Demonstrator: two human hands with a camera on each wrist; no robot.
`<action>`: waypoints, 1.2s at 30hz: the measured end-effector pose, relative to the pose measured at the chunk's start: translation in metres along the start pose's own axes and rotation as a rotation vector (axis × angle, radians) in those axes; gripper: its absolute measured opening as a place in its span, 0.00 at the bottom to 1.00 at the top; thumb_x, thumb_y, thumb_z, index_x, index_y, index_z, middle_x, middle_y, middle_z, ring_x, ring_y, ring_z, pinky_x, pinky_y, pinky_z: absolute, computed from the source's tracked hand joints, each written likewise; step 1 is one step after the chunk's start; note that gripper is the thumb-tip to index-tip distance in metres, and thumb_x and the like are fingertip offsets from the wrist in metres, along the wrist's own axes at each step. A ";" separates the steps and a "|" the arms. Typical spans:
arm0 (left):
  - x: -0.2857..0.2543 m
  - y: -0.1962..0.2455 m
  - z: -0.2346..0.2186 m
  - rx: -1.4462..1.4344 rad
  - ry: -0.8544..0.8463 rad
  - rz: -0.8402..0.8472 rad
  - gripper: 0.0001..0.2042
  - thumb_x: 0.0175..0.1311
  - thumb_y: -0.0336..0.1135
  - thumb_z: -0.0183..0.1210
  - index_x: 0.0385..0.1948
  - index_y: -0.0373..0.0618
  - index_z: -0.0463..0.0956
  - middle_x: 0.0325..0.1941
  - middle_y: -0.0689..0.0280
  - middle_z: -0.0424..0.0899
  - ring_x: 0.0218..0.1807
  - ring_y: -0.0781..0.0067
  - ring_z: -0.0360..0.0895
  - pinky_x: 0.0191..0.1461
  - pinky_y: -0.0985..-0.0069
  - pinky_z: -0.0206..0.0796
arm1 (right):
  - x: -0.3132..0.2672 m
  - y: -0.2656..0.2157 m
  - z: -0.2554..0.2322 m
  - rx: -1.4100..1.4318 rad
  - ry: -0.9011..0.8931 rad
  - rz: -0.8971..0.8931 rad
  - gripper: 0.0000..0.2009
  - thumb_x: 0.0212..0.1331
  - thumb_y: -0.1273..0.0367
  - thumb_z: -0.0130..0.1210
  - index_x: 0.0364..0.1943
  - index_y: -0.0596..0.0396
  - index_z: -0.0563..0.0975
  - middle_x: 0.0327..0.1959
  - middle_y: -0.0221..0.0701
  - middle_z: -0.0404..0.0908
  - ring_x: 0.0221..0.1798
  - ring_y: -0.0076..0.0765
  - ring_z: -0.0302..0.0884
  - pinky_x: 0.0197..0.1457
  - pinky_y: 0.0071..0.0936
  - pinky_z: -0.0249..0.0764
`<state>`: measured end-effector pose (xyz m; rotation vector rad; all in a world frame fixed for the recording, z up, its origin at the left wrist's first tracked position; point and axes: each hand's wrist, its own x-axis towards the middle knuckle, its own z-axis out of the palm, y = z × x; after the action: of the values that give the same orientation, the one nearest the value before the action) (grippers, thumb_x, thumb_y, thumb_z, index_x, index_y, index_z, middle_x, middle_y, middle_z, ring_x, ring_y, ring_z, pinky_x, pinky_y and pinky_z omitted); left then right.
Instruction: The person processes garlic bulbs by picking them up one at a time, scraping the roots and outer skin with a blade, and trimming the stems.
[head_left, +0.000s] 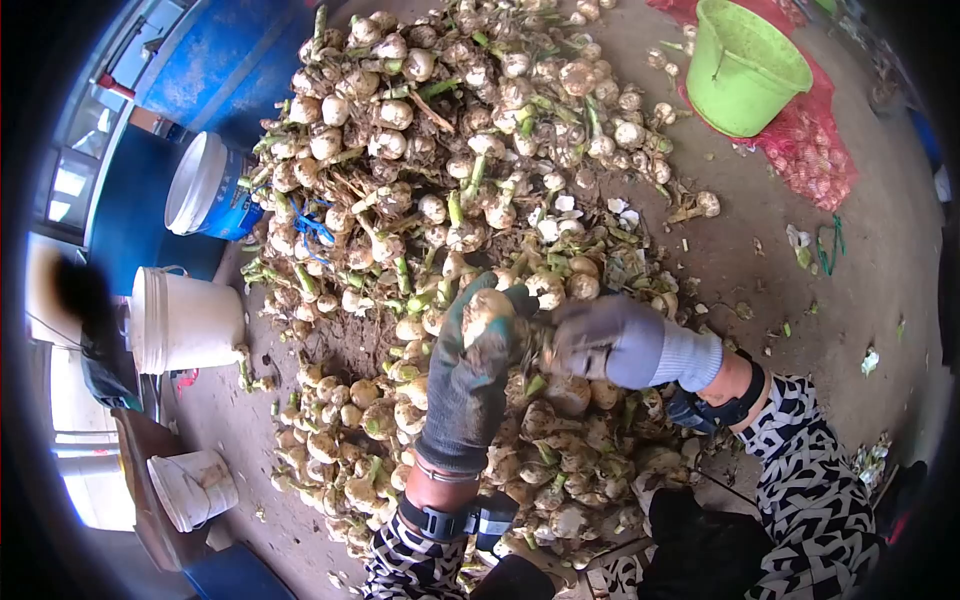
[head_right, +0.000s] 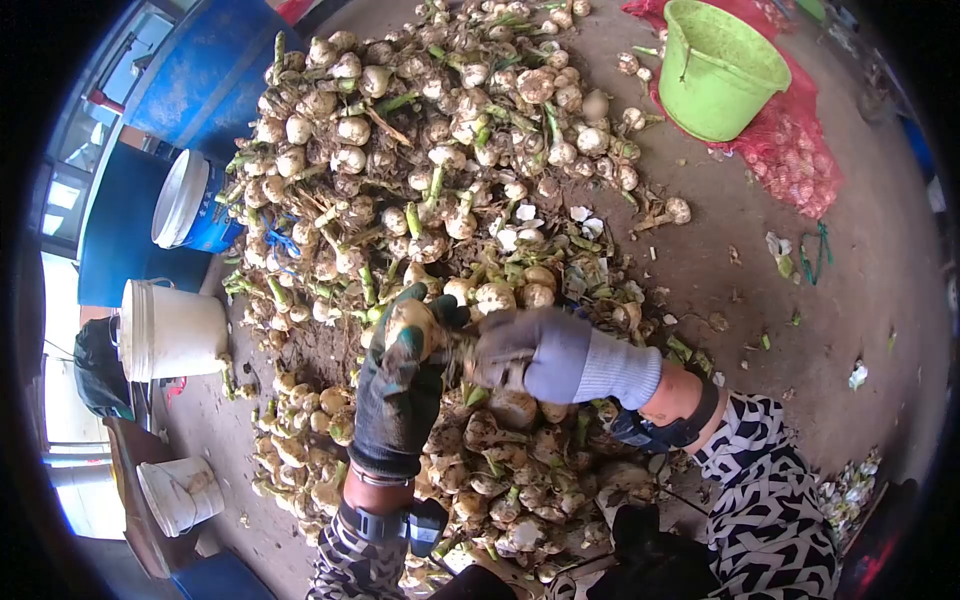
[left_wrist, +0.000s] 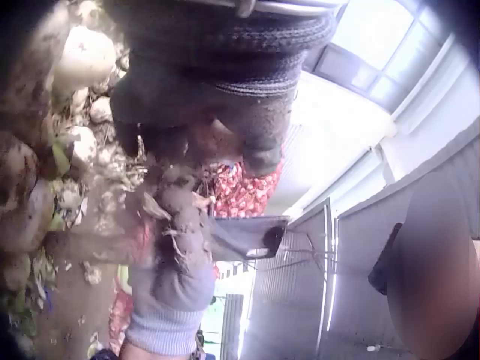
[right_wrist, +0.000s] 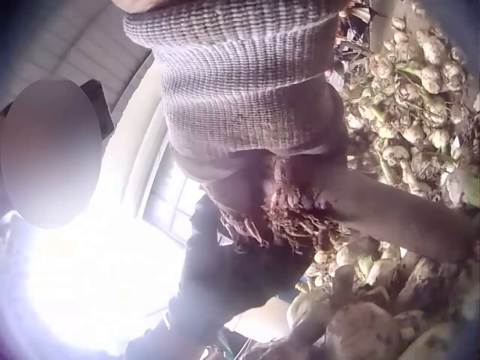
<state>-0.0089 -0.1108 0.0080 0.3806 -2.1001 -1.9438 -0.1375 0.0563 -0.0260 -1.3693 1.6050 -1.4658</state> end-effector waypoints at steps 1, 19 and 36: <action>-0.004 0.007 0.009 -0.624 0.060 -0.192 0.27 0.63 0.35 0.62 0.60 0.34 0.63 0.57 0.57 0.73 0.56 0.70 0.74 0.62 0.76 0.64 | -0.005 -0.001 0.000 0.005 -0.050 0.035 0.07 0.57 0.71 0.60 0.40 0.52 0.81 0.36 0.33 0.81 0.38 0.36 0.81 0.46 0.28 0.76; 0.002 0.019 0.039 0.569 -0.150 0.204 0.31 0.44 0.36 0.75 0.52 0.39 0.72 0.49 0.56 0.76 0.49 0.59 0.78 0.53 0.68 0.70 | -0.038 -0.055 -0.029 -0.975 0.258 -0.016 0.16 0.44 0.65 0.61 0.40 0.45 0.79 0.43 0.27 0.79 0.37 0.38 0.81 0.35 0.35 0.78; -0.038 0.048 0.066 0.226 -0.415 0.112 0.28 0.46 0.36 0.72 0.51 0.44 0.70 0.44 0.59 0.81 0.44 0.65 0.81 0.49 0.67 0.73 | -0.063 0.043 -0.041 -0.928 0.054 0.623 0.14 0.52 0.61 0.58 0.43 0.45 0.80 0.24 0.36 0.80 0.27 0.41 0.80 0.33 0.40 0.76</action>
<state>0.0021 -0.0324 0.0504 -0.1133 -2.5444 -1.8483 -0.1674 0.1239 -0.0709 -1.0470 2.5911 -0.3713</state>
